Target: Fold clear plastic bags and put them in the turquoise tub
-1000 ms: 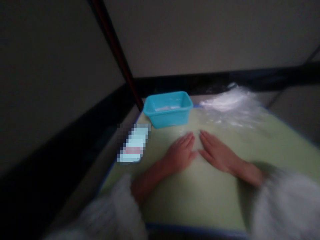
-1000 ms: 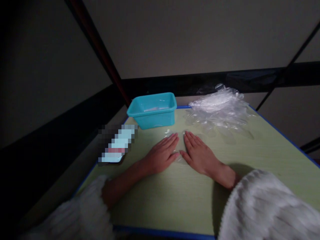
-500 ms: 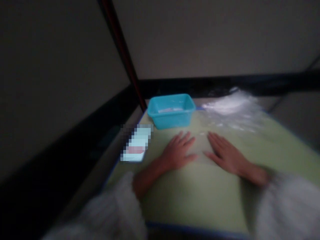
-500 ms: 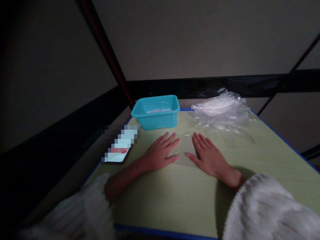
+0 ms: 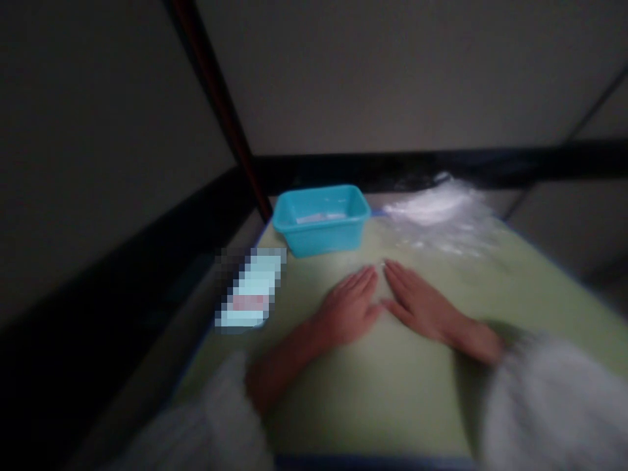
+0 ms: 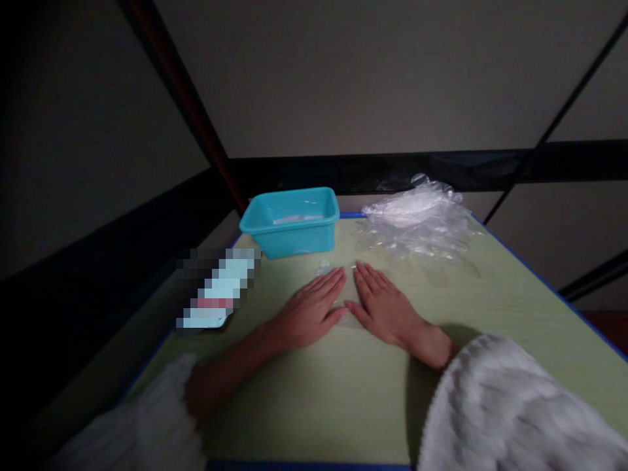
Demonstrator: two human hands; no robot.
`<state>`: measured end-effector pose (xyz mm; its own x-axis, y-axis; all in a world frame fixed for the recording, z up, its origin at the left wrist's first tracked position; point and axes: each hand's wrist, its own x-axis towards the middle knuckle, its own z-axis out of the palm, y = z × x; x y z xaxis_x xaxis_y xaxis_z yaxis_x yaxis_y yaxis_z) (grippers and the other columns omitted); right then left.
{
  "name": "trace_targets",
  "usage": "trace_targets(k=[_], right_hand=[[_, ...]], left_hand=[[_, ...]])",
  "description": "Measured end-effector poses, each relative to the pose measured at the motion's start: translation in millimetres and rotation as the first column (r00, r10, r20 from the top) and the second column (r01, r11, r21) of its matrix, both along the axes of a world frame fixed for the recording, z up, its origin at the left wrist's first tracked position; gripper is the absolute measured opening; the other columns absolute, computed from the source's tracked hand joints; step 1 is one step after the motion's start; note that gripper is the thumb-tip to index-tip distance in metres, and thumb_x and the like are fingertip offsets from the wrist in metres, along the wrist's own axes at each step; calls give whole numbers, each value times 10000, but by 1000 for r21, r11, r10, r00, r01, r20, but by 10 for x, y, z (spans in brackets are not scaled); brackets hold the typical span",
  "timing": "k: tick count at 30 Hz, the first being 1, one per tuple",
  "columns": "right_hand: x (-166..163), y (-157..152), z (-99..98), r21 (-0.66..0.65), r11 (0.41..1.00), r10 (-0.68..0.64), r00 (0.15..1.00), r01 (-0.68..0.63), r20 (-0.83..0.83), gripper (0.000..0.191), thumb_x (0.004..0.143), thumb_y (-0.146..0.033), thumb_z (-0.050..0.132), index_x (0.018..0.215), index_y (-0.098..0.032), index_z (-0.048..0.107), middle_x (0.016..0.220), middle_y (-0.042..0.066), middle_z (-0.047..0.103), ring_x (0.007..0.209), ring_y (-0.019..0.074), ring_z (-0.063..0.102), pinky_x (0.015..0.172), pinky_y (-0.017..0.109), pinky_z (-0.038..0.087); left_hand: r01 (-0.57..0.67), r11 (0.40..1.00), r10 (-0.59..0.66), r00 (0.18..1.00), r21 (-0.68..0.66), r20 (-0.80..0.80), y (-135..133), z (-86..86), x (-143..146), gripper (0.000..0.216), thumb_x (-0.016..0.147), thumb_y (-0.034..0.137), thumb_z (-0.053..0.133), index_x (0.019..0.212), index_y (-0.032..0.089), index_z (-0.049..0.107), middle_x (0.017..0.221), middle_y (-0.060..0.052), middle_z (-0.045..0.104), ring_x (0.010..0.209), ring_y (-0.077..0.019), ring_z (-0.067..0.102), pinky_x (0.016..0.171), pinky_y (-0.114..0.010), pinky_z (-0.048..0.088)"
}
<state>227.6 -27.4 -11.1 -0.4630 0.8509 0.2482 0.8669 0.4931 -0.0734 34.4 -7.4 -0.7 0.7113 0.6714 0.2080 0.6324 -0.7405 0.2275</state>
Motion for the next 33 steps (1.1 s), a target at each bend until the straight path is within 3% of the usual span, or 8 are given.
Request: trace_targets(k=[14,23,33], right_hand=[[243,-27,-56,27,998,-64,998,64,-5,789,917,-608,224,1384,13,366,1446,228,340,1350,304,302,1087,461,289],[165,-88,72,6,997,-81,997,81,-14,814,904,-629,244,1392,13,353,1452,235,326,1358,310,281,1101,472,254],[197,-83,39,-28,999,-47,999,46,-20,832,895,-640,263,1394,23,342,1454,248,317,1362,309,274,1108,454,250]], left_hand=[[-77,997,75,991,-10,-113,47,26,-129,683,862,581,429,1413,185,345,1525,-90,222,1401,-356,144,1123,-479,197],[-68,997,70,996,39,-49,63,28,-110,714,888,526,412,1405,49,294,1509,-183,216,1413,-259,167,1147,-398,194],[-40,999,42,990,13,-138,77,18,-166,755,911,551,340,1413,-4,236,1507,-217,184,1415,-268,140,1152,-387,158]])
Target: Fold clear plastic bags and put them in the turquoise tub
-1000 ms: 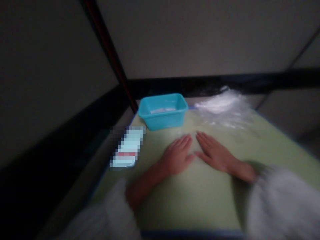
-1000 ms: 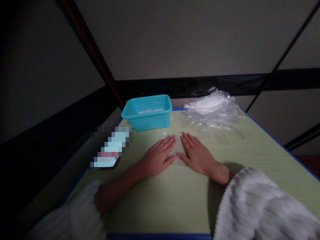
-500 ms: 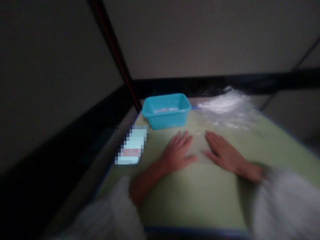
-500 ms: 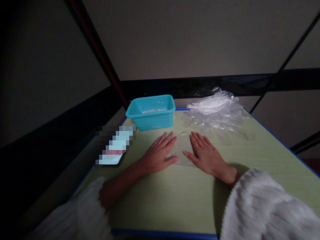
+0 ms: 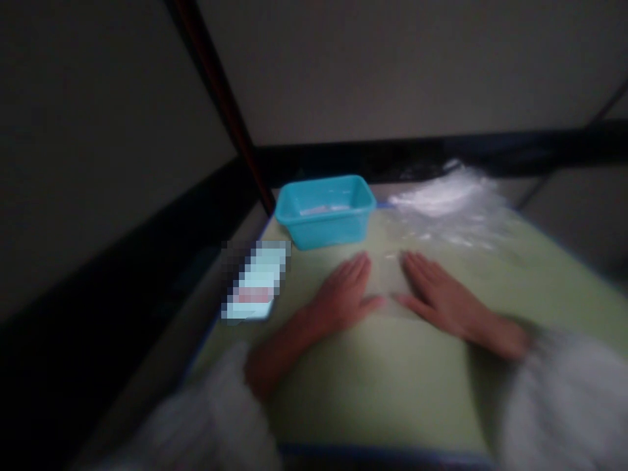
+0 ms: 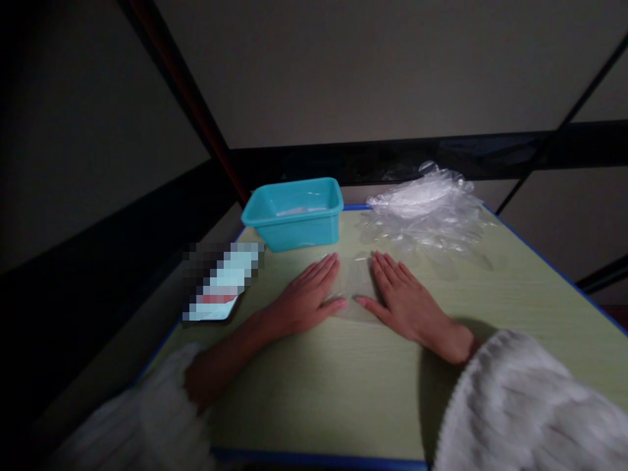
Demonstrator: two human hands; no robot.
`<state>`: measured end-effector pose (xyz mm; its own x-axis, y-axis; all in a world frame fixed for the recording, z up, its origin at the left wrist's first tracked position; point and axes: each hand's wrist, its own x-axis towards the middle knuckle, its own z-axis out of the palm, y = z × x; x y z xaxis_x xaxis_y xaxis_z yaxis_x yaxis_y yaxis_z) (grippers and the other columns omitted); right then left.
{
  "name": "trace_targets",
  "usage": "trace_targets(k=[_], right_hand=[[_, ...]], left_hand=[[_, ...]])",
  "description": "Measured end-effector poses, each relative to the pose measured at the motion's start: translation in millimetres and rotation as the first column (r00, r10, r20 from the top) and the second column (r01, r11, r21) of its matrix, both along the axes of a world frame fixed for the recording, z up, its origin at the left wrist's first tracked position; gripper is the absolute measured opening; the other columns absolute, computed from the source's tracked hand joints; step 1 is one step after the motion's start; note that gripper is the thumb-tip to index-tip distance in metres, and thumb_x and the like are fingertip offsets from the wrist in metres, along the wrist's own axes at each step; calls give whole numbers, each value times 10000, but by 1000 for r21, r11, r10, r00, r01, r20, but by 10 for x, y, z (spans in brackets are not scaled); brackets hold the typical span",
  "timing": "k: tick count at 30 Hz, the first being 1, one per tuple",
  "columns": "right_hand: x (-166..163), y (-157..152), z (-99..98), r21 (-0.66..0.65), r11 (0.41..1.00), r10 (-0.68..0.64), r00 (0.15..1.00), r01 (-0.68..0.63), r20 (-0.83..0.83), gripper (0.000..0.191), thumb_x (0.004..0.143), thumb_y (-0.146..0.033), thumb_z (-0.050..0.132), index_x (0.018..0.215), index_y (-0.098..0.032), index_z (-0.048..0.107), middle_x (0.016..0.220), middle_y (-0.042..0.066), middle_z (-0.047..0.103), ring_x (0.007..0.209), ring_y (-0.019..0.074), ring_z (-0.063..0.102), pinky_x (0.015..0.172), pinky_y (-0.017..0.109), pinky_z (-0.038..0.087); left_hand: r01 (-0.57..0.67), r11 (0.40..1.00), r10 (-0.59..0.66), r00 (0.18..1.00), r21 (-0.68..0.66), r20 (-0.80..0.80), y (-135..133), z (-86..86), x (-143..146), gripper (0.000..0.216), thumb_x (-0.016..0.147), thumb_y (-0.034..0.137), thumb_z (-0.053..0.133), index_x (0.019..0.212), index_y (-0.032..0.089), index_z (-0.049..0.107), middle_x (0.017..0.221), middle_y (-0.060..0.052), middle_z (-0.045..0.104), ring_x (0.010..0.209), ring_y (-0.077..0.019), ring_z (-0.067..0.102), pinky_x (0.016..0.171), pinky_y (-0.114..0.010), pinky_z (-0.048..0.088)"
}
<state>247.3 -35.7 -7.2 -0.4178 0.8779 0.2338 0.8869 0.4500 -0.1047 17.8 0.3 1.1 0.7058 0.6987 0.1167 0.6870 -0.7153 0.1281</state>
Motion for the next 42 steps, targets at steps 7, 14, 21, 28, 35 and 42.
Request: trace_targets(k=[7,14,21,28,35,42], right_hand=[[22,4,-2,3,1000,12,999,-12,30,846,899,-641,231,1381,44,354,1447,255,322,1357,320,279,1101,469,260],[-70,-20,177,20,999,26,1000,-26,4,751,931,-569,246,1394,13,345,1462,235,299,1361,306,272,1101,487,251],[-139,43,21,4,984,177,984,-177,-27,670,946,-479,301,1413,0,310,1462,233,296,1373,282,244,1107,467,255],[-99,58,-84,30,981,192,981,-191,-18,674,956,-498,251,1423,-15,301,1457,230,302,1370,281,246,1107,471,258],[-87,69,-68,12,984,180,984,-180,-11,671,953,-513,251,1445,-56,266,1466,208,296,1372,275,240,1106,479,257],[-129,28,60,-40,980,194,979,-197,-59,707,943,-530,295,1429,-18,282,1474,218,282,1373,269,250,1114,451,258]], left_hand=[[-8,1000,8,1000,-16,5,13,4,-19,750,901,530,376,1403,-12,244,1498,-229,198,1408,-275,166,1144,-397,192],[7,999,-13,992,48,125,-63,88,57,683,904,466,409,1408,27,270,1510,-187,202,1416,-250,149,1158,-401,177],[91,996,-93,991,21,101,-109,30,158,634,948,486,279,1388,31,317,1489,-176,275,1396,-228,233,1150,-367,211],[109,992,-112,993,69,37,-103,-12,142,641,951,495,254,1397,37,301,1490,-171,271,1397,-245,227,1146,-389,205],[90,994,-93,995,61,49,-106,15,157,636,948,496,268,1390,40,311,1484,-174,286,1390,-237,250,1147,-382,210],[46,997,-52,994,63,98,-53,-73,115,544,947,340,324,1396,33,309,1488,-165,285,1394,-211,240,1150,-354,213]])
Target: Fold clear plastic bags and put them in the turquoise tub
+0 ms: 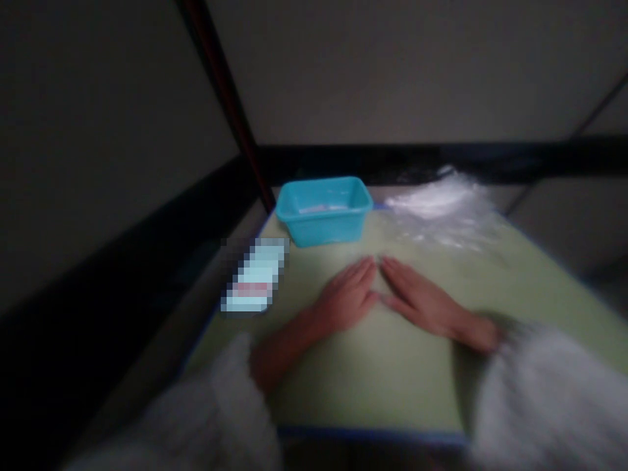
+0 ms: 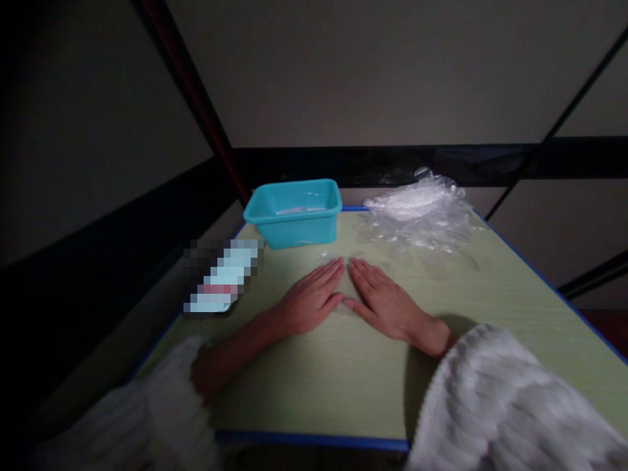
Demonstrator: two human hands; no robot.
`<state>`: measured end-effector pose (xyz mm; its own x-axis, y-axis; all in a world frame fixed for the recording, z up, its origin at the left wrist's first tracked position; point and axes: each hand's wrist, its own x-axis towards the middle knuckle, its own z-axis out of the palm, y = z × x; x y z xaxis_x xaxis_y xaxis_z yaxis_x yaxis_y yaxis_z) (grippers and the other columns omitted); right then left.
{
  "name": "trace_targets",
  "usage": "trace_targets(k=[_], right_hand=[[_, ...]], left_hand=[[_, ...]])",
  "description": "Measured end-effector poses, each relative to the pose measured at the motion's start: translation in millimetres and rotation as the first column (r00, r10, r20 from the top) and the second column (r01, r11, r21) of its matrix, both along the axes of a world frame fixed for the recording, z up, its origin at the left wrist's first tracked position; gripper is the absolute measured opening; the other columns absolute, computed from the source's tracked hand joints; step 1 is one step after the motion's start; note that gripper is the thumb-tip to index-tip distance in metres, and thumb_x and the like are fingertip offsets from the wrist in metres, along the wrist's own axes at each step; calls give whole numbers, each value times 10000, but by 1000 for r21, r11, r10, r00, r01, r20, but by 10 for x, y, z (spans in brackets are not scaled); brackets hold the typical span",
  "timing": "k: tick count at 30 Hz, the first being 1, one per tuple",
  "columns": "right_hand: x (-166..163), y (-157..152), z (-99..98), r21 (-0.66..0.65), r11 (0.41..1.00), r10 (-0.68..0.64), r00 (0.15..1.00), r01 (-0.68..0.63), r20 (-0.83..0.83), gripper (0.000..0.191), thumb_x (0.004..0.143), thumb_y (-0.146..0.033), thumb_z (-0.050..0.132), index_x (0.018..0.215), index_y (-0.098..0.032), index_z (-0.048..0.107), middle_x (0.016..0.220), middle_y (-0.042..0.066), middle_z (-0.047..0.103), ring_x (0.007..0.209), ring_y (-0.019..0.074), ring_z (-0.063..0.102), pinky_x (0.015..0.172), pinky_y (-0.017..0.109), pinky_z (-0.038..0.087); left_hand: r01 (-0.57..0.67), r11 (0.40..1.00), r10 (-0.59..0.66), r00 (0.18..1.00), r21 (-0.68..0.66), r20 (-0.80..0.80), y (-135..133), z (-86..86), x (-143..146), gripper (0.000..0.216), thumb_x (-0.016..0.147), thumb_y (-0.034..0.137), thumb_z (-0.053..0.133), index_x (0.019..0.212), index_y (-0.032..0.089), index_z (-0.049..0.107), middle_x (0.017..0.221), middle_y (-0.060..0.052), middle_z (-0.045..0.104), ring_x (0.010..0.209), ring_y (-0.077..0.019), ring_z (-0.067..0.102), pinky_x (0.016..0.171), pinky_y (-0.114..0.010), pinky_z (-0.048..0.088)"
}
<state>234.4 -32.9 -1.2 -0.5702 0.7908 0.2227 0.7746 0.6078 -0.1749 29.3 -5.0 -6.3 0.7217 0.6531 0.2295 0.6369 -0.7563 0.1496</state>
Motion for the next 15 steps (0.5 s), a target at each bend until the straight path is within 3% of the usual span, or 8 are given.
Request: trace_targets(k=[15], right_hand=[[35,-36,-67,39,999,-10,999,9,33,695,939,-536,312,1466,-92,222,1485,177,279,1376,272,233,1121,462,237]], left_hand=[[2,1000,-1,998,22,-64,-26,20,-6,611,936,458,337,1405,67,303,1504,-165,248,1408,-277,178,1141,-424,190]])
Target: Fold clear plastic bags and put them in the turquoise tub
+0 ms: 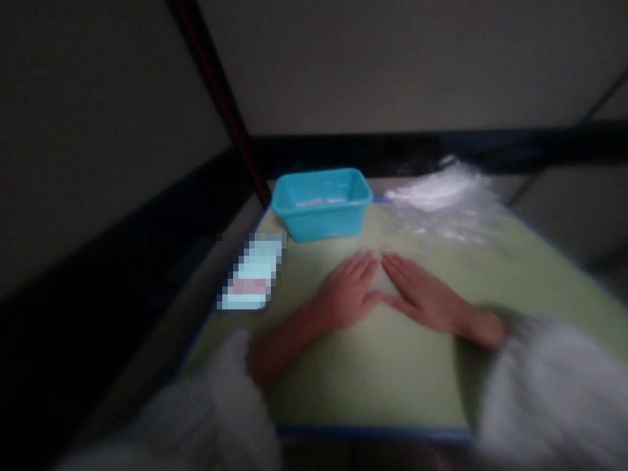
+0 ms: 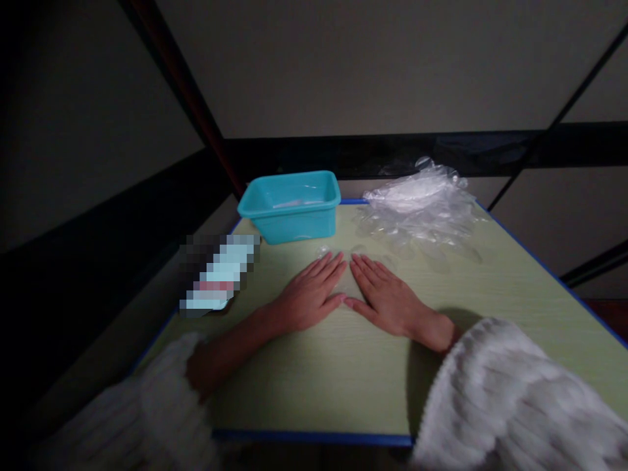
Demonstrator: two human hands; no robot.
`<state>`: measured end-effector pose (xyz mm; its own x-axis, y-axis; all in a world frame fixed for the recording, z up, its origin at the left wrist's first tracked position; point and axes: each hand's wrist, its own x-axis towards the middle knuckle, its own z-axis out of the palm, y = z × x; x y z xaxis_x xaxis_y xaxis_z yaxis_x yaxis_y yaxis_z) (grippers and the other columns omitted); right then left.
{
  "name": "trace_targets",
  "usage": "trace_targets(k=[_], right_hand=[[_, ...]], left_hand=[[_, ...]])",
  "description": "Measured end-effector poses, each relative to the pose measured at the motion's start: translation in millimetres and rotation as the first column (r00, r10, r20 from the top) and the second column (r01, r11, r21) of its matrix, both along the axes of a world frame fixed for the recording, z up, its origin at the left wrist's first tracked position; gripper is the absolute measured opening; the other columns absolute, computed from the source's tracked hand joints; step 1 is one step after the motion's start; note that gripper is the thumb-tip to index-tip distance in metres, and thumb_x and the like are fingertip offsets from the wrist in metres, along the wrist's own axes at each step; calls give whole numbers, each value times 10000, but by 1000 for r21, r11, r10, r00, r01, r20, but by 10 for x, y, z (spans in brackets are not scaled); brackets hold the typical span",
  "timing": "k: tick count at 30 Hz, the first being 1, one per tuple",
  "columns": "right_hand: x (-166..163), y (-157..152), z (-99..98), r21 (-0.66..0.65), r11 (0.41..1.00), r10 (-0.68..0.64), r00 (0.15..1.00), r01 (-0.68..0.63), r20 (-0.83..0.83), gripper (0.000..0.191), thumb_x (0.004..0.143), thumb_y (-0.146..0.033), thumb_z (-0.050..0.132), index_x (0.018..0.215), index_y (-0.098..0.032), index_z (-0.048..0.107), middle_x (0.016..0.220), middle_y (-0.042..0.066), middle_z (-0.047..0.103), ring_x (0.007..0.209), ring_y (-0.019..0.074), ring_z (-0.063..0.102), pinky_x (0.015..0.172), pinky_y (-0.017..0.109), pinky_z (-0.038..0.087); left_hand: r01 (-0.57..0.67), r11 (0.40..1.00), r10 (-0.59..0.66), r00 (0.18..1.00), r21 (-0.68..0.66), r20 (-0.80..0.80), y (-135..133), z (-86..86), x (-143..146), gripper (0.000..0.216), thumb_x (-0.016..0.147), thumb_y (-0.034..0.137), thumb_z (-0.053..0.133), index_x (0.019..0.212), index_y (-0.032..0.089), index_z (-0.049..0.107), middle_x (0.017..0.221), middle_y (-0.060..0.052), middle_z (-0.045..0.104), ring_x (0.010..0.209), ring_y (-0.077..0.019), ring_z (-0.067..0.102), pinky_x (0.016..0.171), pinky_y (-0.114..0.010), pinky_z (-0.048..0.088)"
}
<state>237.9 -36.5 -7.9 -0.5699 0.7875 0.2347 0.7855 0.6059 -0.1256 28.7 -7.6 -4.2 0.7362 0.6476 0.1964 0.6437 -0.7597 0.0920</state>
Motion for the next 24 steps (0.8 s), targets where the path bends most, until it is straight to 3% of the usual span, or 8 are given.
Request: trace_targets(k=[7,10,13,15,17,19,22,24], right_hand=[[21,-3,-35,21,1000,-2,1000,2,31,718,934,-555,310,1450,-60,257,1478,196,281,1378,271,230,1122,451,235],[43,7,-16,-4,1000,18,1000,-18,-8,715,936,-548,311,1474,-95,189,1487,181,268,1378,275,227,1112,476,250],[101,2,130,-38,994,104,992,-107,-70,668,948,-521,295,1489,-160,142,1505,142,249,1383,276,215,1094,501,277],[151,-19,290,-55,987,145,985,-151,-93,622,943,-506,337,1468,-185,242,1495,129,300,1369,280,268,1074,485,321],[200,-56,455,-66,978,190,978,-196,-83,484,935,-478,394,1329,-212,483,1402,122,456,1293,282,406,1024,457,393],[238,-107,585,-97,966,236,971,-239,-40,344,953,-398,397,1140,-207,615,1187,117,608,1093,246,570,902,401,478],[264,-189,675,-128,952,287,955,-277,70,240,953,-301,428,950,-196,644,888,66,638,821,191,610,737,339,476],[261,-234,681,-131,950,298,947,-282,123,187,934,-272,473,861,-194,627,814,40,616,771,179,594,711,328,441]], left_hand=[[-5,1000,5,1000,-6,9,-1,-6,13,612,929,457,364,1399,67,323,1505,-160,246,1404,-303,174,1137,-430,201],[3,999,-1,998,-43,56,-4,12,3,615,930,451,370,1396,52,318,1497,-176,256,1407,-274,183,1142,-421,213],[39,997,-28,987,-71,156,-34,77,-94,568,923,395,406,1386,74,341,1494,-170,271,1404,-235,209,1133,-403,264],[101,993,-87,976,-60,197,-62,151,-209,500,903,313,442,1355,103,398,1476,-156,320,1389,-228,256,1118,-403,298],[185,982,-175,971,-43,163,-82,232,-333,410,879,255,469,1268,130,495,1422,-140,416,1341,-228,351,1100,-409,326],[223,975,-219,967,-16,132,-89,300,-431,317,867,238,488,1159,148,571,1344,-122,509,1263,-225,448,1072,-399,359],[234,972,-236,965,31,112,-86,355,-490,238,864,252,502,1047,149,613,1233,-107,592,1157,-220,527,1027,-387,393],[252,967,-254,964,39,81,-89,369,-482,219,862,251,509,1018,143,617,1164,-98,624,1100,-216,550,997,-376,409]])
